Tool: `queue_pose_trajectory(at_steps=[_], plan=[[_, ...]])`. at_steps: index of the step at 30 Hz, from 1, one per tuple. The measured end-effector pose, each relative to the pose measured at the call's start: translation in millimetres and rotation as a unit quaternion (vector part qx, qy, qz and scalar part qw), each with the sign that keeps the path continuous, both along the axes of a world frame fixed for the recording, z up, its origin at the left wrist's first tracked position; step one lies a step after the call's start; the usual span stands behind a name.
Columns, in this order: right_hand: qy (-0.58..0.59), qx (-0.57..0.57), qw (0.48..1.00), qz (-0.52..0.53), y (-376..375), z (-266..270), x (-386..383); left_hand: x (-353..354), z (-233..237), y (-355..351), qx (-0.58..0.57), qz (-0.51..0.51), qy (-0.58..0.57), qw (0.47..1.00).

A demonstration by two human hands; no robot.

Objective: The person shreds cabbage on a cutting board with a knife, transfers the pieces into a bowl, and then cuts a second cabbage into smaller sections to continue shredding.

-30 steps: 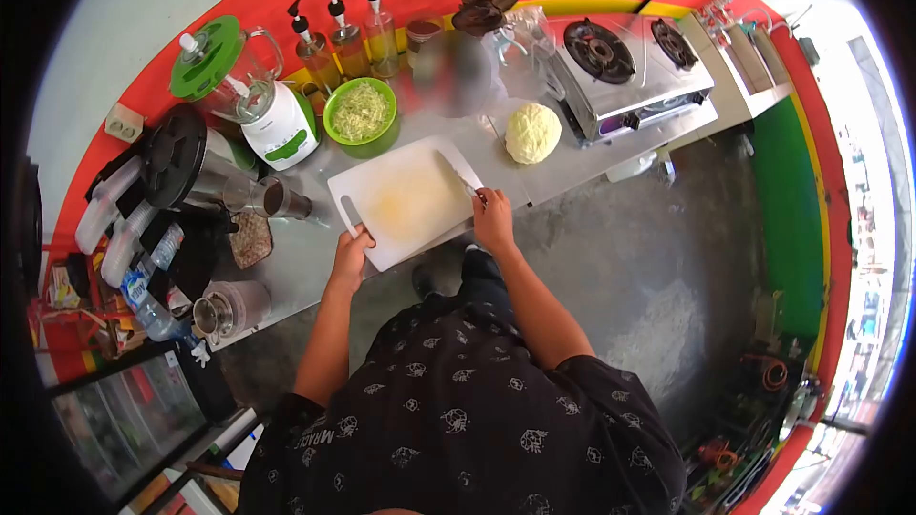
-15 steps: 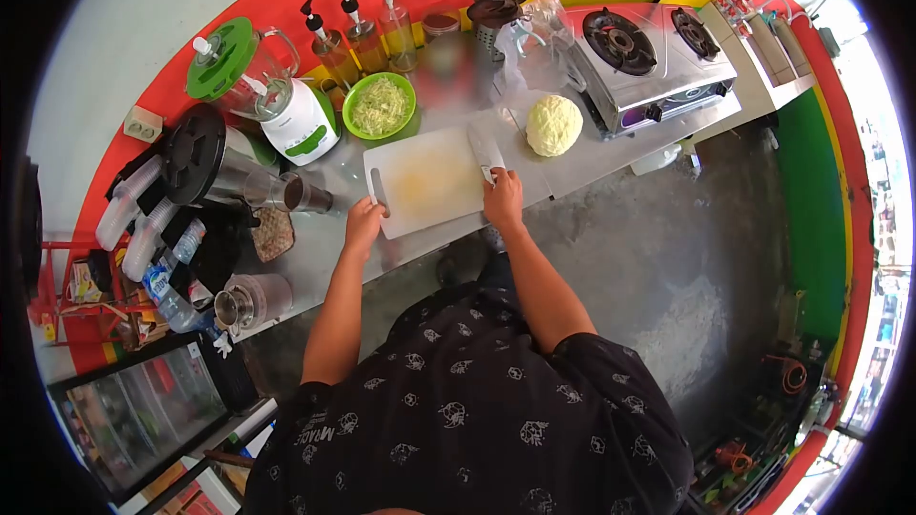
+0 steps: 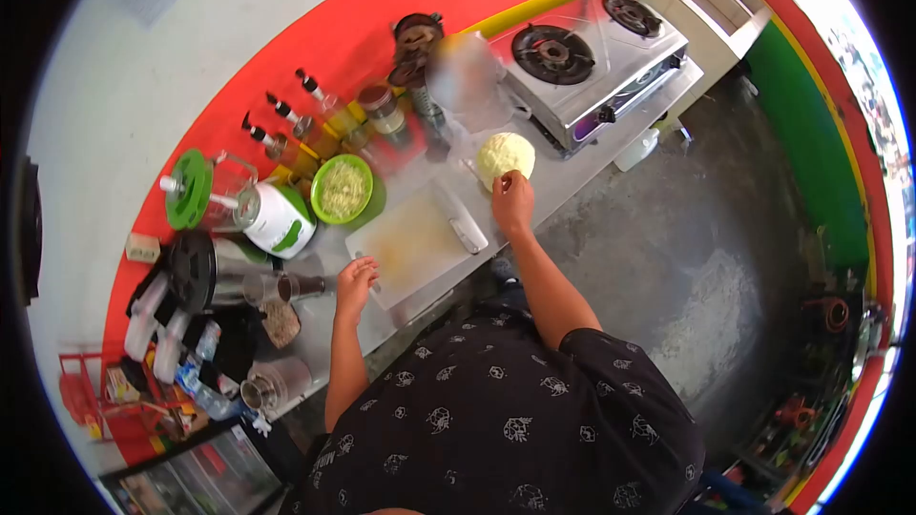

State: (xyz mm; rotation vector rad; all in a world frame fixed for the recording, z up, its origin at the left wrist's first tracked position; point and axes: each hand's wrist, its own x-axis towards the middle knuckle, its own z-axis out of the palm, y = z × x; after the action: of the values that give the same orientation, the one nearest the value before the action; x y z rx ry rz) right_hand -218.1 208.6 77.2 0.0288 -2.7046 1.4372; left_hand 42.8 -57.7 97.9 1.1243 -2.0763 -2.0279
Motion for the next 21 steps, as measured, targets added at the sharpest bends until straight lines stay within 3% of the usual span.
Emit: queue_pose_trajectory(at_steps=[5, 7, 11, 13, 15, 17, 21], plan=[[0.080, 0.022, 0.996, -0.045, 28.6, -22.1, -25.4, -103.8, -6.2, 27.0, -0.041, -0.099, 0.056, 0.993], [0.053, 0.023, 0.998, -0.039, 36.6, -30.5, -30.8, -153.6, -5.1, 50.0, -0.058, -0.180, 0.091, 0.978], [0.006, 0.002, 1.000, -0.012, 59.7, -23.9, -35.5, -237.4, 4.4, 103.9, -0.061, -0.237, 0.062, 0.968], [-0.066, -0.057, 0.995, 0.048, 73.2, -18.4, -39.7, -267.4, -4.1, 127.5, -0.018, -0.198, 0.035, 0.979], [-0.063, -0.055, 0.994, 0.067, 87.2, -5.6, -39.5, -291.8, -22.5, 137.3, -0.047, -0.187, 0.024, 0.981], [-0.113, -0.124, 0.983, 0.072, 100.2, 10.4, -34.4, -303.5, -23.7, 151.7, -0.099, -0.142, -0.013, 0.985], [-0.125, -0.134, 0.983, 0.029, 127.8, 20.7, -27.1, -315.4, -29.6, 159.1, -0.003, -0.139, 0.047, 0.989]])
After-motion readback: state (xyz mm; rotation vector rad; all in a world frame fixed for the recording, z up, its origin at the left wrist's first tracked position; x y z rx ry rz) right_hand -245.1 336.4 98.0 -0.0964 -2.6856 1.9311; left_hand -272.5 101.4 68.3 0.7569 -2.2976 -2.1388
